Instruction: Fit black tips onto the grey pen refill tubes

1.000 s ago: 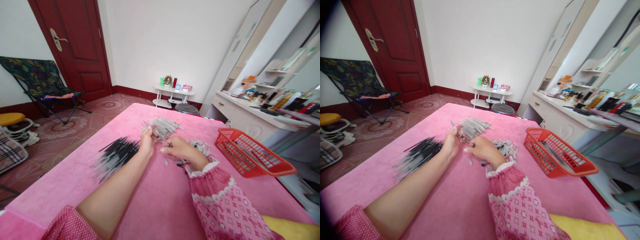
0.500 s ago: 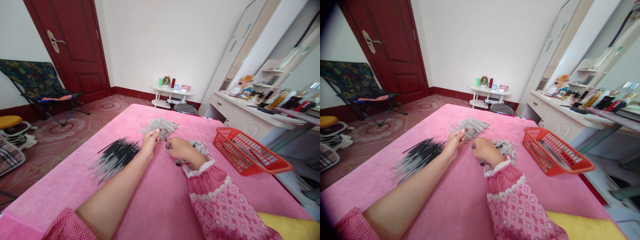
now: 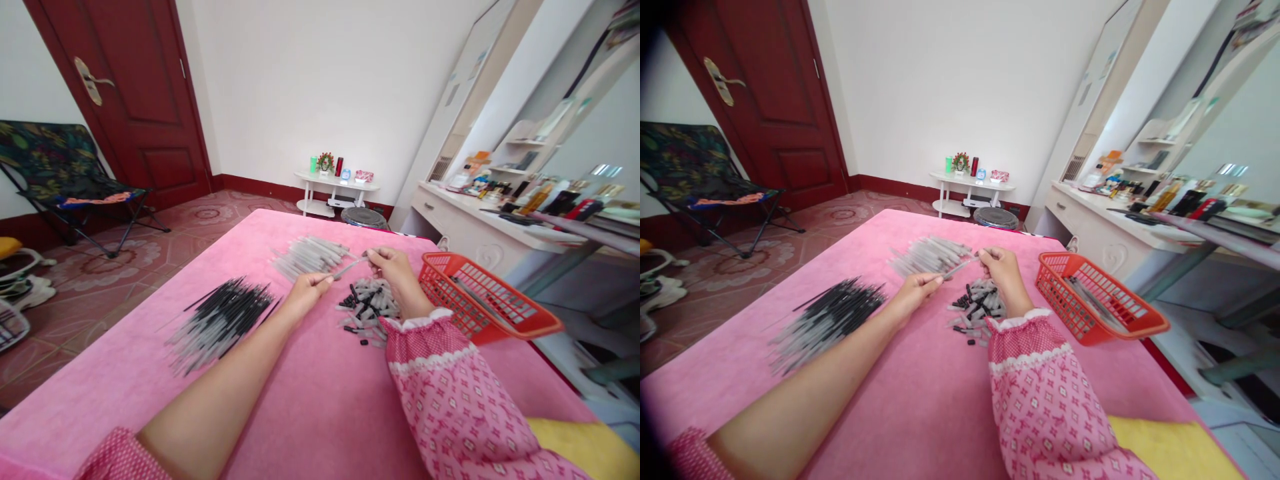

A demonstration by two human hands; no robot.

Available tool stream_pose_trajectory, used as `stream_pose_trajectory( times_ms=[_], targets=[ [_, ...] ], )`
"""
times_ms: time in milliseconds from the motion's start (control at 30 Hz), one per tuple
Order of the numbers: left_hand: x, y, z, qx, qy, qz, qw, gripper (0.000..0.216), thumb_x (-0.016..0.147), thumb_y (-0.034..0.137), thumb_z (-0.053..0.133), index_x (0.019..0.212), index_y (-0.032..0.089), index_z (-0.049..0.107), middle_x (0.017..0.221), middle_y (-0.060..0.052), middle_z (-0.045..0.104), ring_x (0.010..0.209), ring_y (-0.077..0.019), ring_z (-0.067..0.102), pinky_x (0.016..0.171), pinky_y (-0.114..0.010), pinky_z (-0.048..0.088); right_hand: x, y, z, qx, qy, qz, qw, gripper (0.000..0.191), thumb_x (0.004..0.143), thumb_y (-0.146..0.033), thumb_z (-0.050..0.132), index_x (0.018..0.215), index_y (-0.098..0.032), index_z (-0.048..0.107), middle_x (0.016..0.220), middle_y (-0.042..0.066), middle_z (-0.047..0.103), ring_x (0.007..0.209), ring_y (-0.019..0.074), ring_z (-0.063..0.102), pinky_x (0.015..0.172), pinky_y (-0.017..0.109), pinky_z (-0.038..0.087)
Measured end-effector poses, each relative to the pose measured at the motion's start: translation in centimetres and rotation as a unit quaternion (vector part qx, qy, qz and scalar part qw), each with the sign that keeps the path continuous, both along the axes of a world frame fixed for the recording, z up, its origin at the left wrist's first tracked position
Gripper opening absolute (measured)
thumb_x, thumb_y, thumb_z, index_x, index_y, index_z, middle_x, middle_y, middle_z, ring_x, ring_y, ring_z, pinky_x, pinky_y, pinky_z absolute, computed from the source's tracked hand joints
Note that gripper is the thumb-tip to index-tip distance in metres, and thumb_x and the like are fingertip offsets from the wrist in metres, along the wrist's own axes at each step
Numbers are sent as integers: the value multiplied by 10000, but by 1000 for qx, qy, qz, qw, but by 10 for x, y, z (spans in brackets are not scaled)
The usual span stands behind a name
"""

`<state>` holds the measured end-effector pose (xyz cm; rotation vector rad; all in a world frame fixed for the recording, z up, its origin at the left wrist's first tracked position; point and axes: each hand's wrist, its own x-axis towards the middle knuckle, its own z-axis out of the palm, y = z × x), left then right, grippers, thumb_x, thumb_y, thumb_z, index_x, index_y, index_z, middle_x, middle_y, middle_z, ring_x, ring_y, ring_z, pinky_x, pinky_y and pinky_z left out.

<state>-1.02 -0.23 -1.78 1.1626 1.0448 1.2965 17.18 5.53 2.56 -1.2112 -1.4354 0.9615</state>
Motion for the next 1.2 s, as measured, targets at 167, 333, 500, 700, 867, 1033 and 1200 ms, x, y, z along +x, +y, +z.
stream_pose_trajectory(
  times_ms=[167, 333, 500, 700, 867, 1033, 1200],
  targets=[
    [1, -1, 1, -8, -5, -8, 1000, 266, 672, 353, 671, 818, 140, 737, 424, 62, 352, 416, -58, 209, 432, -213, 152, -1, 0, -2, 4, -16, 28, 999, 306, 663, -432, 616, 702, -129, 599, 523, -47, 472, 414, 51, 398, 393, 178, 339],
    [-1, 1, -3, -22, -23, -52, 998, 389, 696, 451, 645, 863, 104, 702, 443, 79, 267, 407, -45, 154, 420, -217, 80, -4, 0, -4, 36, -58, 67, 995, 332, 659, -475, 628, 670, -145, 592, 496, -39, 487, 412, 66, 413, 393, 187, 348],
    [-8, 4, -7, -84, -91, -111, 986, 442, 758, 546, 536, 791, 116, 629, 463, 100, 187, 376, -36, 84, 395, -214, 29, -7, -3, 0, 67, -65, 124, 988, 304, 662, -444, 643, 732, -151, 606, 567, -27, 539, 454, 80, 456, 446, 207, 393],
    [-7, 3, -6, -94, -100, -109, 984, 393, 727, 514, 592, 708, 122, 602, 434, 111, 175, 358, -32, 87, 381, -212, 42, -11, -6, 4, 102, -113, 134, 979, 269, 742, -405, 568, 650, -152, 562, 522, -43, 466, 432, 76, 419, 421, 196, 329],
    [-2, 6, -8, -1, 3, 37, 999, 385, 709, 492, 610, 649, 116, 664, 388, 62, 357, 366, -57, 293, 403, -211, 201, -18, -5, -1, 134, -153, 88, 975, 286, 761, -400, 535, 613, -155, 546, 491, -40, 444, 444, 84, 411, 436, 197, 316],
    [-6, 7, -10, 160, 159, 115, 967, 255, 759, 351, 585, 740, 137, 722, 701, -46, 692, 660, -172, 599, 597, -249, 415, -21, -5, -5, 129, -211, 52, 968, 368, 796, -422, 469, 560, -153, 551, 453, -29, 423, 443, 91, 389, 451, 207, 286],
    [-4, -2, -7, 237, 281, 162, 916, 227, 816, 301, 530, 823, 180, 722, 817, -48, 707, 732, -166, 616, 649, -245, 425, -21, -3, -10, 107, -214, -3, 971, 433, 792, -468, 434, 511, -154, 531, 448, -15, 441, 443, 96, 388, 451, 216, 256]
  ],
)
